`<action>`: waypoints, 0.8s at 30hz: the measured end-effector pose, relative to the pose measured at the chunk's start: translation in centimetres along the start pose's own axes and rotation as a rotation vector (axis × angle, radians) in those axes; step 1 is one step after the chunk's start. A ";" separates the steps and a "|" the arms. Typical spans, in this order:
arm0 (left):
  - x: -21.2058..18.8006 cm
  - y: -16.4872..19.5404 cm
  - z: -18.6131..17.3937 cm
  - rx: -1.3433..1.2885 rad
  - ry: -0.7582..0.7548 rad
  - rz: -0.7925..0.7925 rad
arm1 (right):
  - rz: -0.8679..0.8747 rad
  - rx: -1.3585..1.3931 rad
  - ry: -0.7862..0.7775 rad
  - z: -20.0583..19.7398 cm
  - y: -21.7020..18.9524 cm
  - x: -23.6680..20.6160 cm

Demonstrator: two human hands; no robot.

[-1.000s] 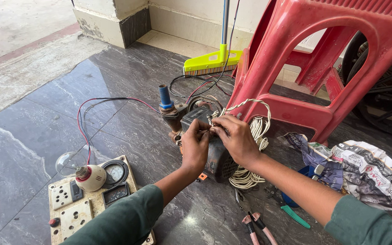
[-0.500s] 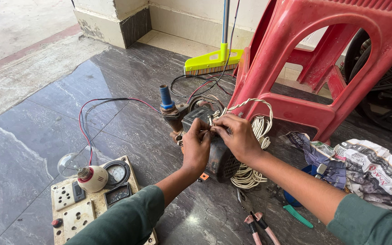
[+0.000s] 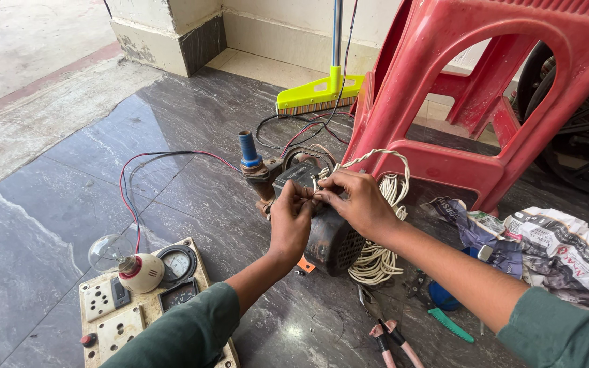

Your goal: The person sits on the floor and repairs a small electric motor by stripping, twisting, and connecting wires to its terminals. They use a wire stripper, pliers, and a screwdriver to manipulate the wires and secure the connections.

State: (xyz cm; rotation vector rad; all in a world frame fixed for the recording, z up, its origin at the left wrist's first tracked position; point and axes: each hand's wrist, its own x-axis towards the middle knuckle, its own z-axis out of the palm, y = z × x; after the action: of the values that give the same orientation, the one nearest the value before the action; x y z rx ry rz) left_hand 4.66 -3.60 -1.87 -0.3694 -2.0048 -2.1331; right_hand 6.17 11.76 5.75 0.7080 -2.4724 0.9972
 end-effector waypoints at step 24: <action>0.5 -1.8 -0.8 -0.104 -0.071 -0.019 | -0.060 -0.170 0.002 -0.2 -0.9 -0.3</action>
State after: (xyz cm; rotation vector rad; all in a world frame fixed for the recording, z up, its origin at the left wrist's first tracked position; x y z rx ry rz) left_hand 3.61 -4.27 -3.44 -0.4499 -1.9470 -2.2724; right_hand 6.97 11.45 6.25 0.7201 -2.4822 0.7554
